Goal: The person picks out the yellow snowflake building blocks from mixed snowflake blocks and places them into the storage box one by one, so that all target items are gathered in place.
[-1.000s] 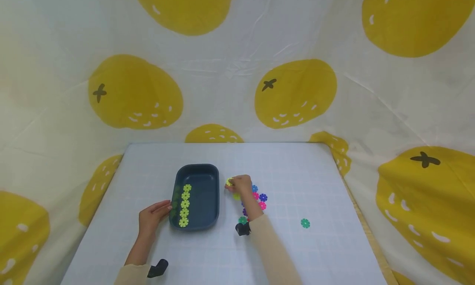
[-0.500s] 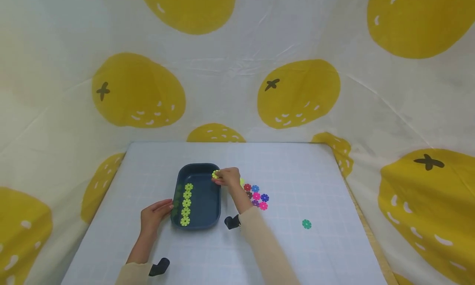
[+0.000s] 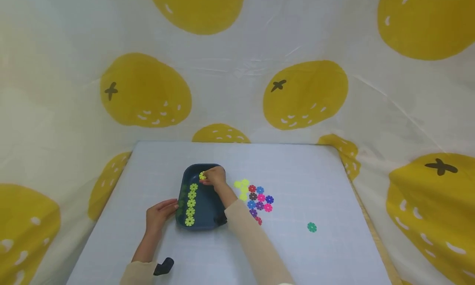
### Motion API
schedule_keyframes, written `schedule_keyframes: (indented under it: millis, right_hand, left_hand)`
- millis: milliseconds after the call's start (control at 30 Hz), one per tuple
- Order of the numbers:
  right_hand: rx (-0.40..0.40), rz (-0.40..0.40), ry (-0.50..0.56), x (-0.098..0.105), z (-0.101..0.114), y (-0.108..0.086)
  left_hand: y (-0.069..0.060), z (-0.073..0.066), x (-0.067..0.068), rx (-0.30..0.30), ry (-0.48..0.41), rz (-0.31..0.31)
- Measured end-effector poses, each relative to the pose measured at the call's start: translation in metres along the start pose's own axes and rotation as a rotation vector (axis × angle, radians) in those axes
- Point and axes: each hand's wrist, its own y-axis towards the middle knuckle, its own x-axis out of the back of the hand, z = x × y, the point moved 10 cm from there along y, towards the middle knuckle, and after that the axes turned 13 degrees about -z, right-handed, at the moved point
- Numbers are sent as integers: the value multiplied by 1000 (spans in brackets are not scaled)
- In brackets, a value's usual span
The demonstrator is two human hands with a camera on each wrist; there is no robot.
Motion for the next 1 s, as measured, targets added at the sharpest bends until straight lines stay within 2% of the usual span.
schedule_keyframes:
  millis: [233, 500, 733, 833, 1000]
  right_hand:
    - [40, -26, -114, -20, -4, 8]
    - [-49, -109, -176, -25, -21, 25]
    - [-122, -176, -133, -25, -40, 33]
    - [-82, -181, -182, -27, -38, 32]
    - [150, -171, -446, -32, -14, 22]
  left_hand:
    - [2, 1, -1, -1, 25, -2]
    - [2, 5, 0, 13, 54, -10]
    - [1, 6, 1, -2, 60, -22]
    - [2, 6, 0, -11, 56, -25]
    - [2, 4, 0, -39, 76, -31]
